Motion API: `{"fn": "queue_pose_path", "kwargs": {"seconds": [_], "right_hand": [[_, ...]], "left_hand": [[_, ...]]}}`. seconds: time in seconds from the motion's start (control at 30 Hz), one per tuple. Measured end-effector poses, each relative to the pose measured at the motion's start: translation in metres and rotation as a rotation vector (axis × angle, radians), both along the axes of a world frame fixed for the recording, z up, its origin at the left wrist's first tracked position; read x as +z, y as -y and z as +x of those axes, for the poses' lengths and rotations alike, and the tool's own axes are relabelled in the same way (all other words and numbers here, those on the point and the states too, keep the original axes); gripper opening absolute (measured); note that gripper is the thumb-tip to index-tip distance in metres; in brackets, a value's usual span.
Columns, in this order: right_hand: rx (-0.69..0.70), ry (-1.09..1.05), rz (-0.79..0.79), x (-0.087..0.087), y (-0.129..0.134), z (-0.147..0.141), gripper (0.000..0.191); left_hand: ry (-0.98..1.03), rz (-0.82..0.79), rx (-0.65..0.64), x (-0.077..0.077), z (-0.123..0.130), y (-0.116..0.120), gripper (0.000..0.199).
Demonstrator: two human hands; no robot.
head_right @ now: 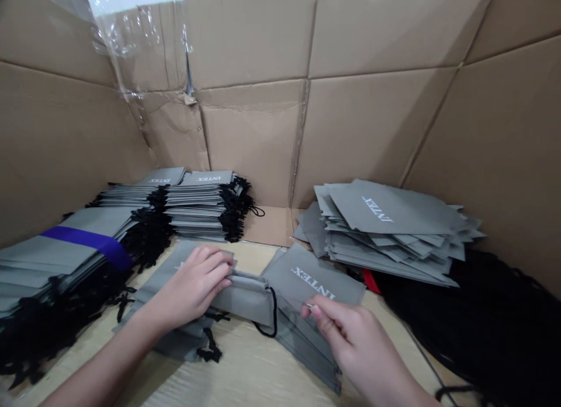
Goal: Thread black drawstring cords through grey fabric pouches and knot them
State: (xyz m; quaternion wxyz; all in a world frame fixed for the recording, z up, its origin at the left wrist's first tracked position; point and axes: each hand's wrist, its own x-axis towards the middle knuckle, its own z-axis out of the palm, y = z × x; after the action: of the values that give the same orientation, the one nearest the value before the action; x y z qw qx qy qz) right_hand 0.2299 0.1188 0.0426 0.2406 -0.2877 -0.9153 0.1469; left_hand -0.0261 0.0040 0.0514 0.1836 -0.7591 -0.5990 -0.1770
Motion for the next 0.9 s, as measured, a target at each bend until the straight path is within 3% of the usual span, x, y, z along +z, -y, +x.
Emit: {"fn": "queue_pose_path", "kwargs": {"seconds": [0.1,0.3,0.63,0.9], "right_hand": [[0.039,0.044,-0.095,-0.008,0.002,0.001,0.043],[0.036,0.009,-0.123,-0.019,0.001,0.002,0.043],[0.134,0.002,0.232,-0.015,0.001,0.006,0.025],[0.145,-0.021,0.262,-0.021,0.004,0.004,0.024]], "left_hand": [[-0.029,-0.061,0.013,-0.006,0.008,-0.005,0.019],[-0.116,-0.075,0.032,-0.009,0.015,-0.009,0.018],[-0.238,-0.088,-0.009,-0.012,0.028,-0.009,0.011],[-0.239,-0.102,-0.015,-0.015,0.033,-0.01,0.008]]}}
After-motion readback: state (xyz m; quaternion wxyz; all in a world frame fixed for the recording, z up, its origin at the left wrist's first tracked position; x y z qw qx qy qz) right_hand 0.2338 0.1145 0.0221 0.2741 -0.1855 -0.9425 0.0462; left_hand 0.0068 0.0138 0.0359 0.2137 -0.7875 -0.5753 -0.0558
